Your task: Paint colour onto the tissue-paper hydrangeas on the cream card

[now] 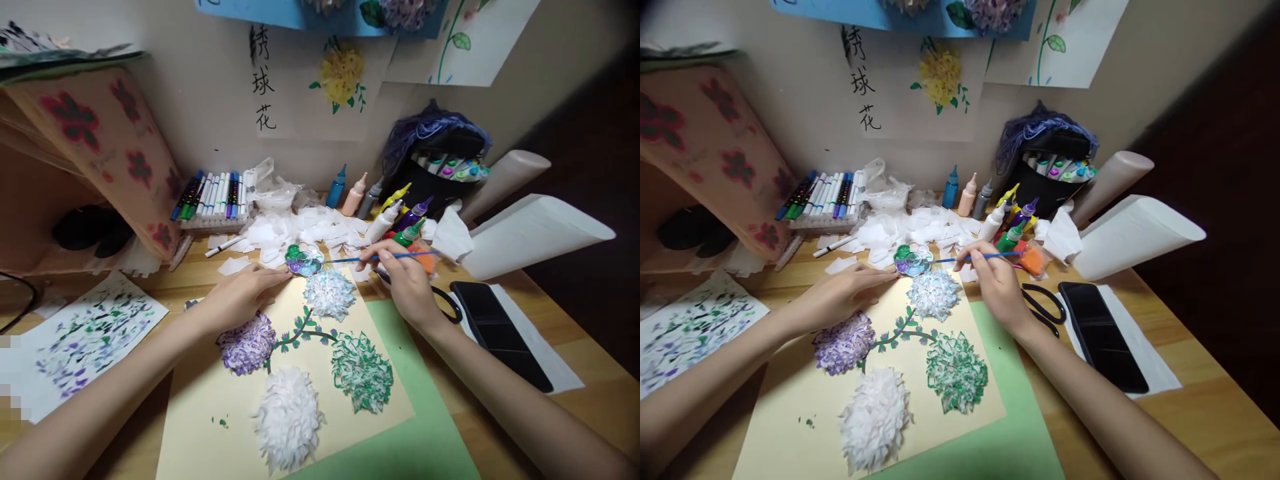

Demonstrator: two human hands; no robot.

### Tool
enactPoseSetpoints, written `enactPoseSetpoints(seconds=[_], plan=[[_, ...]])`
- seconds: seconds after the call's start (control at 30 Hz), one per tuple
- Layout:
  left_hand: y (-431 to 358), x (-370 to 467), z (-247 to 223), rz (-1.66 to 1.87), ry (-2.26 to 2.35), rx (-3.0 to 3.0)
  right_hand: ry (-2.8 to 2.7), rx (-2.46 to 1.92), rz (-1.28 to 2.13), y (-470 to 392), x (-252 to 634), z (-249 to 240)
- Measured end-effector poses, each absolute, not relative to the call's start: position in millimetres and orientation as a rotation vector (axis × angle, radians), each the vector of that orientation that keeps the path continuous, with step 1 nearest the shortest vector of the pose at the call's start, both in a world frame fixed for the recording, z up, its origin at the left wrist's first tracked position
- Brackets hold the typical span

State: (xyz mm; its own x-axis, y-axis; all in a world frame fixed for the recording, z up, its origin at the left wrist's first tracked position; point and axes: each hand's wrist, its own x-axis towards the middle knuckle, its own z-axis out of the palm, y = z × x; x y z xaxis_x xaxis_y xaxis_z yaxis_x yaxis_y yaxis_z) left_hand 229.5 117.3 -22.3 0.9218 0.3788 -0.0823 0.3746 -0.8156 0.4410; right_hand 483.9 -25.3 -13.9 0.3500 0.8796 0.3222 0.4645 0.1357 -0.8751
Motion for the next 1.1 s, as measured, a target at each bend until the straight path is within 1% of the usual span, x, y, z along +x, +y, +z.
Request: enactPoseSetpoints(seconds=[0.17,0.37,0.53,0.63,1.1], plan=[[117,229,-25,0.025,0.512,2.631,-1.614,-1.576,0.488,9,475,-1],[116,229,-24,0.048,0.490,2.631,-1.762,-1.591,0.419,17,475,1],[116,229,-24,0.053,0.470,2.628,-1.657,-1.588,0.513,21,477,4],[116,229,-25,0.050,0.471,2.619,-1.587,-1.590,0.514,21,479,4],[117,229,-26,0.041,0.482,2.621,-1.268,-1.558,0.673,24,481,-8]])
